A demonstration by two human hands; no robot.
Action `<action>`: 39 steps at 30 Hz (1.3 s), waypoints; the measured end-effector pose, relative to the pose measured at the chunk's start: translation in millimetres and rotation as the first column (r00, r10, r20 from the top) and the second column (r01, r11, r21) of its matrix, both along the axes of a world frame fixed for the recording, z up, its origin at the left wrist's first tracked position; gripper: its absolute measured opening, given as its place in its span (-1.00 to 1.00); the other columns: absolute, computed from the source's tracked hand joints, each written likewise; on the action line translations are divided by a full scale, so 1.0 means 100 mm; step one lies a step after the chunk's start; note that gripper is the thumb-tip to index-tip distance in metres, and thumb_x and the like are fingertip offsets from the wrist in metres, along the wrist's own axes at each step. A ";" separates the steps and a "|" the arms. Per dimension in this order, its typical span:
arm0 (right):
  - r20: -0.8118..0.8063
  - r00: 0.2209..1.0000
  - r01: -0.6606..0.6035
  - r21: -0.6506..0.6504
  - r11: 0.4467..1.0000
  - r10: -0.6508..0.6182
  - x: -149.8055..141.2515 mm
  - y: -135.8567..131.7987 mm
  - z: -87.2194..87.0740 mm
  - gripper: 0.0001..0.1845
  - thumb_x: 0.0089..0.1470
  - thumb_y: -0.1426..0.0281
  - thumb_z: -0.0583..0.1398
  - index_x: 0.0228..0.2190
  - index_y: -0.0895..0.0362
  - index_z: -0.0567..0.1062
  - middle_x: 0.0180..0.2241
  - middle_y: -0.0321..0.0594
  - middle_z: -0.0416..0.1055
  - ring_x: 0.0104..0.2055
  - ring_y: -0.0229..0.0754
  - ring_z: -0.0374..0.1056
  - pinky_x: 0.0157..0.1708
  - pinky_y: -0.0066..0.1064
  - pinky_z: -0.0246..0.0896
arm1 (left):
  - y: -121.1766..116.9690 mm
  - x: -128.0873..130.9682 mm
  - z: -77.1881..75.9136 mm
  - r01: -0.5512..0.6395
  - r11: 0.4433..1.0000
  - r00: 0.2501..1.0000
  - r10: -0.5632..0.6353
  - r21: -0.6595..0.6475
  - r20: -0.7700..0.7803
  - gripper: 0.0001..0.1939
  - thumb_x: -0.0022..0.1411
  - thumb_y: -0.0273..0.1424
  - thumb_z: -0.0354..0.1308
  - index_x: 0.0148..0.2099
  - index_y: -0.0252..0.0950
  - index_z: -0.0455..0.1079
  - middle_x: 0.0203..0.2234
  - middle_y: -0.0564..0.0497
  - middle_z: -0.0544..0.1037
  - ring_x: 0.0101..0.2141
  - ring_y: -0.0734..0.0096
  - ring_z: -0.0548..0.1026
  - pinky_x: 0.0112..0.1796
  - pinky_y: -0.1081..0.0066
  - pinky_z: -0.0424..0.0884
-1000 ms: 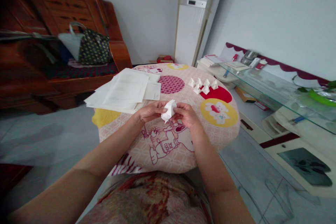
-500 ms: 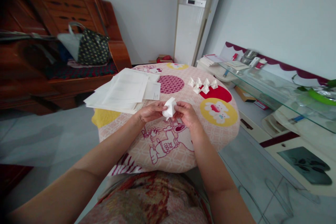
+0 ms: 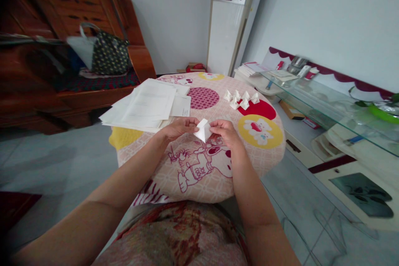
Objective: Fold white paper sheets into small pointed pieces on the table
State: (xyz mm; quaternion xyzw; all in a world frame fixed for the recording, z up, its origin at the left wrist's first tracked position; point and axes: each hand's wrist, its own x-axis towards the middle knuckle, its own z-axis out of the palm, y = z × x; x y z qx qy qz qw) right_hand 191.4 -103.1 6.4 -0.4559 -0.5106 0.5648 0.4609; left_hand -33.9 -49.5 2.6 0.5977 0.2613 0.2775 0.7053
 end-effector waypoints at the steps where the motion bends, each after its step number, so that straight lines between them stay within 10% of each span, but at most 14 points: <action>1: 0.039 0.999 -0.023 -0.023 0.999 0.024 0.02 0.00 0.00 -0.72 -0.21 0.33 0.38 -0.37 0.17 0.54 -0.55 -0.26 0.53 -0.63 -0.29 0.37 -0.66 -0.50 0.26 | 0.00 0.01 -0.01 0.017 1.000 0.999 -0.016 0.019 -0.042 -0.69 -0.01 -0.36 0.43 -0.24 -0.37 0.45 -0.48 0.07 0.54 -0.49 0.56 0.41 -0.41 0.50 0.23; 7: 0.242 0.948 -0.174 -0.149 0.973 0.206 0.17 -0.02 -0.04 -0.77 -0.18 0.41 0.34 -0.38 0.22 0.54 -0.67 -0.25 0.47 -0.72 -0.36 0.24 -0.78 -0.60 -0.03 | -0.04 0.09 -0.05 0.137 0.977 0.949 -0.082 0.162 -0.305 -0.75 0.02 -0.34 0.33 -0.27 -0.35 0.43 -0.59 0.13 0.46 -0.57 0.55 0.30 -0.49 0.49 0.12; 18: 0.307 0.931 -0.146 -0.188 0.971 0.199 0.17 -0.04 -0.02 -0.85 -0.13 0.52 0.33 -0.40 0.20 0.52 -0.68 -0.31 0.46 -0.69 -0.34 0.32 -0.77 -0.63 0.03 | -0.06 0.09 -0.01 0.212 0.905 0.892 -0.024 0.370 -0.452 -0.80 0.04 -0.41 0.26 -0.23 -0.33 0.44 -0.60 0.15 0.41 -0.56 0.52 0.29 -0.47 0.47 0.15; 23: 0.322 0.934 -0.099 -0.182 0.978 0.154 0.15 -0.02 -0.07 -0.85 -0.14 0.54 0.34 -0.42 0.18 0.52 -0.70 -0.31 0.43 -0.70 -0.30 0.33 -0.78 -0.59 0.02 | -0.25 0.16 0.07 0.043 0.716 0.911 0.258 0.697 -0.322 -0.77 0.04 -0.53 0.28 -0.19 -0.31 0.52 -0.40 0.03 0.54 -0.40 0.42 0.43 -0.33 0.44 0.30; 32: 0.403 0.912 -0.002 -0.164 0.986 0.069 0.08 0.00 -0.09 -0.83 -0.09 0.59 0.30 -0.37 0.17 0.54 -0.71 -0.35 0.41 -0.72 -0.30 0.31 -0.79 -0.57 -0.01 | -0.39 0.25 -0.08 0.280 0.581 0.925 0.048 0.764 -0.376 -0.78 0.22 -0.59 0.15 -0.28 -0.26 0.61 -0.31 -0.02 0.59 -0.28 0.37 0.51 -0.18 0.44 0.34; 39: 0.365 0.931 0.038 -0.154 0.987 0.021 0.05 0.00 -0.10 -0.84 -0.12 0.60 0.32 -0.42 0.17 0.55 -0.72 -0.34 0.40 -0.73 -0.32 0.29 -0.81 -0.58 -0.05 | -0.39 0.20 -0.06 0.312 0.586 0.930 -0.026 0.748 -0.367 -0.75 0.22 -0.60 0.16 -0.26 -0.21 0.64 -0.31 0.02 0.61 -0.29 0.41 0.54 -0.20 0.48 0.33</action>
